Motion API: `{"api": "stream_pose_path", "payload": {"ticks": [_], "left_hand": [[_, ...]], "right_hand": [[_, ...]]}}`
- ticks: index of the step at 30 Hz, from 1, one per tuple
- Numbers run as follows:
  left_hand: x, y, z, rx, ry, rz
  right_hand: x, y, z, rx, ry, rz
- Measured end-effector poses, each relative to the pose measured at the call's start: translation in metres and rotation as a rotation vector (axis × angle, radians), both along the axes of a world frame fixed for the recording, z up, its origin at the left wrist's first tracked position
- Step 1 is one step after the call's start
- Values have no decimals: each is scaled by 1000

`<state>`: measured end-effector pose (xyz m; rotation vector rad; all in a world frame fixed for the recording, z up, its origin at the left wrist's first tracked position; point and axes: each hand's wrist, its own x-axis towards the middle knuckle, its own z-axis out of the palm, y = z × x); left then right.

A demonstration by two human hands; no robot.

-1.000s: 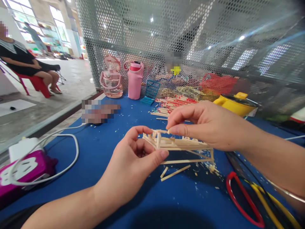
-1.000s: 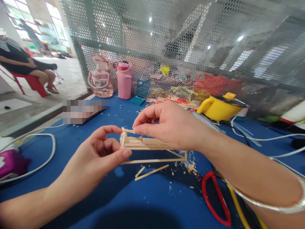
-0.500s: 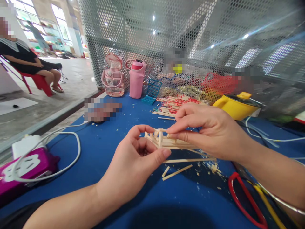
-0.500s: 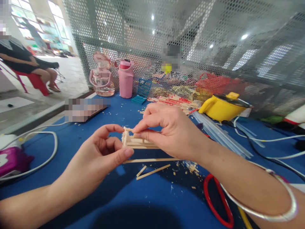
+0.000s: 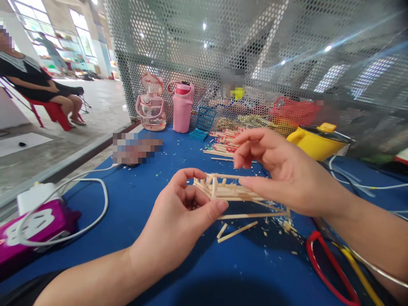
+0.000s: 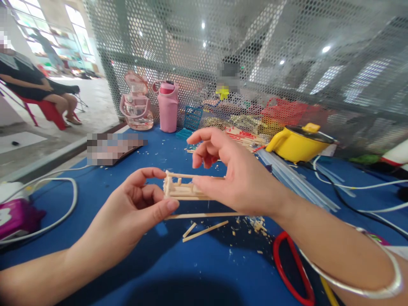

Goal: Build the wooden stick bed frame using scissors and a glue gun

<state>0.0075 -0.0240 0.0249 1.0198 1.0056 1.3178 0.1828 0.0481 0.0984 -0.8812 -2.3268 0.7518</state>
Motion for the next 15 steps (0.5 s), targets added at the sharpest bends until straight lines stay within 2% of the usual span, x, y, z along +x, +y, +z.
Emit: {"api": "stream_pose_path", "payload": {"ticks": [6,15], "left_hand": [[0,1,-1,14,13,2],[1,-1,0,3,14,-10]], "right_hand": [[-14,3,7,-317,-16,0],[-18,1,0,-405,44,-58]]}}
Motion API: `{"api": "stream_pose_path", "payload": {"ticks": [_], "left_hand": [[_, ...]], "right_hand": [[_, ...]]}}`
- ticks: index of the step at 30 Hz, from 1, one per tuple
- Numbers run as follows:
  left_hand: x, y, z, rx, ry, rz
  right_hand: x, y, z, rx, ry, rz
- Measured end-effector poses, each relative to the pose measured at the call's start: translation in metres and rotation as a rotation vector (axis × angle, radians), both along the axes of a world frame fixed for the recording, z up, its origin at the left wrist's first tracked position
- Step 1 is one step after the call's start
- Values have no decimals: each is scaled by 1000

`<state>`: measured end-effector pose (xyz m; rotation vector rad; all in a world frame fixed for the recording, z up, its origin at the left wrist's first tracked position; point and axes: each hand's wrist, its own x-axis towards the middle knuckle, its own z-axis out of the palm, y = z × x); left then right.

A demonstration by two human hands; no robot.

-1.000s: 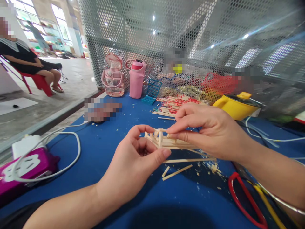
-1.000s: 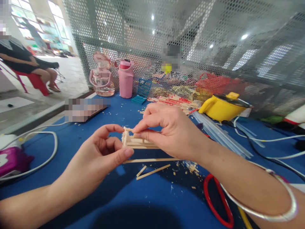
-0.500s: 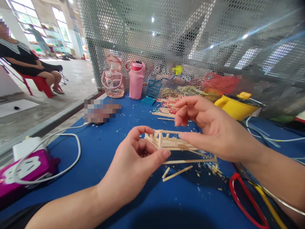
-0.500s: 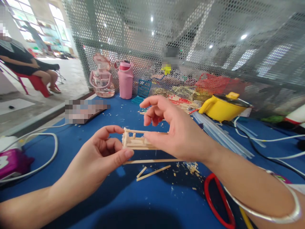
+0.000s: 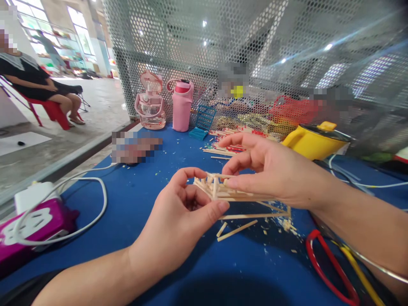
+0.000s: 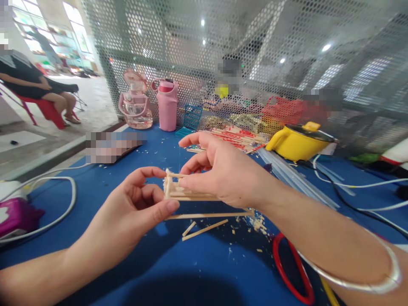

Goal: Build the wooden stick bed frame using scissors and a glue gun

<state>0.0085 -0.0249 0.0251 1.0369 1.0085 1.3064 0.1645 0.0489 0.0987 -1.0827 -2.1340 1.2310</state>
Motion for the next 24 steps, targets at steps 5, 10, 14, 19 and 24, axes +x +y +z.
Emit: {"api": "stream_pose_path", "payload": {"ticks": [5,10,14,19,24], "left_hand": [[0,1,0,1,-1,0],[0,1,-2,0,-2,9],[0,0,-2,6,-9,12],[0,0,-1,0,-7,12],[-4,6,1,-36,-9,29]], "right_hand": [[-1,1,1,-5,-5,3],[-1,1,-1,-30,15,0],[-1,1,-3,-34,26,11],[1,5,1,22,-10,26],[29,-15,3,497,-33,-202]]}}
